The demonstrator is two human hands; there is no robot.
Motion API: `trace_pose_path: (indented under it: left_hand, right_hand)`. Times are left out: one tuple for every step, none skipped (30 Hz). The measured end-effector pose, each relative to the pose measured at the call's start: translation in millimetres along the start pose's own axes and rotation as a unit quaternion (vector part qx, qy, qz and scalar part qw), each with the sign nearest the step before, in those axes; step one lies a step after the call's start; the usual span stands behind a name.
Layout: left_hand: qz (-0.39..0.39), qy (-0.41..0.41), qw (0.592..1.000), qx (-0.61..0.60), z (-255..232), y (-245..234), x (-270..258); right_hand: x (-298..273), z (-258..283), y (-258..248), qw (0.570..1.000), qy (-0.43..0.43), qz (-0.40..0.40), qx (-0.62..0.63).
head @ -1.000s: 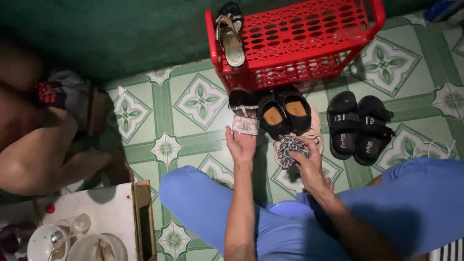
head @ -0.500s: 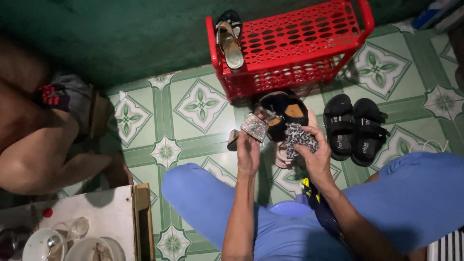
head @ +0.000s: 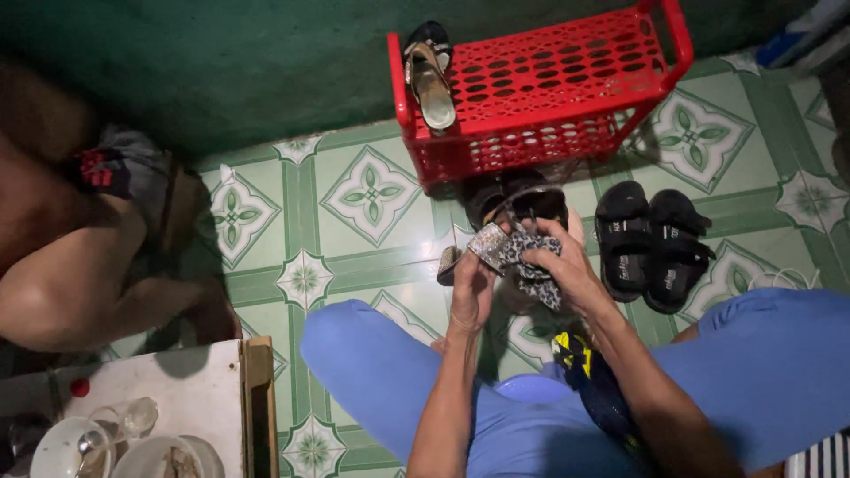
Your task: Cleaning various shoes with a cloth and organizing them on a red plastic rack
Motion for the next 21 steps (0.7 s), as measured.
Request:
trace_pose_path:
  left_hand:
    - [0.000,0.003,1.000,0.000,-1,0,2]
    - [0.008,0.002,1.000,-0.008,-1,-1,4]
    - [0.014,0.000,1.000,-0.016,-1,-1,3]
    - [0.012,0.000,1.000,-0.016,-1,-1,1]
    - [0.012,-0.002,1.000,-0.027,-2,-1,-1]
    - [0.012,-0.004,0.999,-0.037,-2,-1,-2]
    - [0.013,-0.003,0.999,-0.038,-5,4,1]
    - [0.006,-0.012,0.998,-0.057,-8,9,3]
    - [-0.003,-0.019,0.997,-0.076,-11,13,2]
    - [-0.004,-0.017,0.997,-0.076,-13,14,0]
    - [0.003,-0.016,0.994,-0.104,-15,16,1]
    - [0.011,-0.014,0.991,-0.131,-17,17,2]
    - [0.012,-0.015,0.991,-0.131,-17,16,3]
    - [0.018,-0.005,0.989,-0.149,-16,15,3]
    - [0.022,0.006,0.986,-0.166,-16,13,2]
    - [0.021,0.006,0.986,-0.166,-14,11,1]
    - [0.008,0.002,0.986,-0.164,-12,8,1]
    - [-0.004,-0.002,0.987,-0.162,-11,5,1]
    - [-0.005,0.000,0.987,-0.162,-12,6,1]
    - [-0.003,-0.009,0.987,-0.163,-12,7,0]
    - [0.000,-0.019,0.986,-0.164,-13,9,1]
  right_hand:
    - [-1,7,-2,1.000,-0.001,0.002,-0.001]
    - [-2,20,-4,0.991,-0.087,-0.004,-0.099]
    - [-7,30,-4,0.966,-0.170,-0.010,-0.195]
    - [-5,38,-4,0.966,-0.169,-0.008,-0.195]
    - [-1,41,-5,0.966,-0.071,-0.006,-0.249]
    - [2,44,-6,0.954,0.029,-0.002,-0.300]
    - [3,42,-9,0.953,0.028,-0.003,-0.301]
    - [4,43,-10,0.954,-0.022,-0.010,-0.299]
    - [4,43,-10,0.953,-0.072,-0.014,-0.296]
    - [4,31,-12,0.952,-0.072,-0.012,-0.296]
    - [7,23,-12,0.946,-0.136,-0.004,-0.295]
    - [9,15,-13,0.936,-0.199,0.004,-0.292]
    - [10,11,-11,0.936,-0.199,0.003,-0.292]
    - [13,-3,-8,0.990,-0.049,0.071,-0.109]
    - [11,-16,-2,0.981,0.103,0.141,0.081]
    - [4,1,1,0.981,0.103,0.142,0.081]
    - [-3,19,6,0.973,0.116,0.154,0.125]
    - [-10,38,10,0.963,0.129,0.166,0.168]
    - [-9,31,9,0.963,0.129,0.168,0.168]
    - [-7,26,5,0.979,0.091,0.154,0.093]
    - [-5,21,2,0.989,0.052,0.138,0.018]
Point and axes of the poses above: each hand's wrist, its own x-axis towards the middle knuckle, its own y-axis out of the palm, z = x × y, the point moved 3 cm from there along x, towards the middle knuckle, and after that the axes turned 7 degrees about -x, right-handed, at the moved point
